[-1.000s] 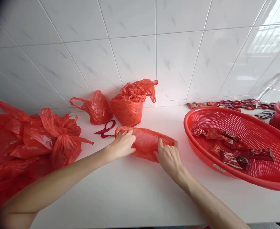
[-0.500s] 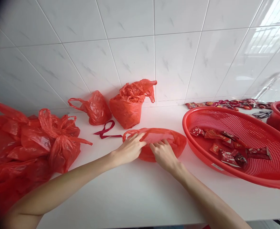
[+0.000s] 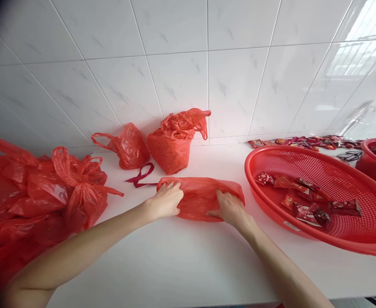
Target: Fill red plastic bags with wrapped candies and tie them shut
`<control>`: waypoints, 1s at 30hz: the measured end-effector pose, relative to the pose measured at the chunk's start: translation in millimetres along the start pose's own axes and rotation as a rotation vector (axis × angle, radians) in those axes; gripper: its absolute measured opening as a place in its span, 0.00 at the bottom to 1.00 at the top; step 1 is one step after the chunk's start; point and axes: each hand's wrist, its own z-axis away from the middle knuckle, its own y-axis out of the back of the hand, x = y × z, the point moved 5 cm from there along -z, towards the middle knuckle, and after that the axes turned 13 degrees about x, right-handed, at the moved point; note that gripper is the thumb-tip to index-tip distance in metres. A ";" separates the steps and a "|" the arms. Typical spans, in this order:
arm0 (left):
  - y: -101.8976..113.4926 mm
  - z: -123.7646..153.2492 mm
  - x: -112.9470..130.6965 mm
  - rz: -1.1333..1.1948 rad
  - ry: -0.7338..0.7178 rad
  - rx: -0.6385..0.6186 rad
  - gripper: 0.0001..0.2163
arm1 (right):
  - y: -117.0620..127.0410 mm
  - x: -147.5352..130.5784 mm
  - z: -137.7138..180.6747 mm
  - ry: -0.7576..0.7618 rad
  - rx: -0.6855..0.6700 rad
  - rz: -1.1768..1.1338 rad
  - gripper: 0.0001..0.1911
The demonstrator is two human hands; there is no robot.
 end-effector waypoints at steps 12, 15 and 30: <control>-16.2 -19.0 21.2 0.117 -0.369 0.122 0.16 | 15.0 -26.9 -7.1 0.027 0.078 -0.016 0.29; -19.3 -23.3 8.7 0.135 -0.264 0.074 0.14 | 14.9 -18.6 -6.4 -0.077 0.006 -0.002 0.27; -13.0 -23.0 -11.7 0.262 -0.178 0.032 0.19 | 26.2 -5.0 -4.7 -0.119 -0.100 -0.264 0.31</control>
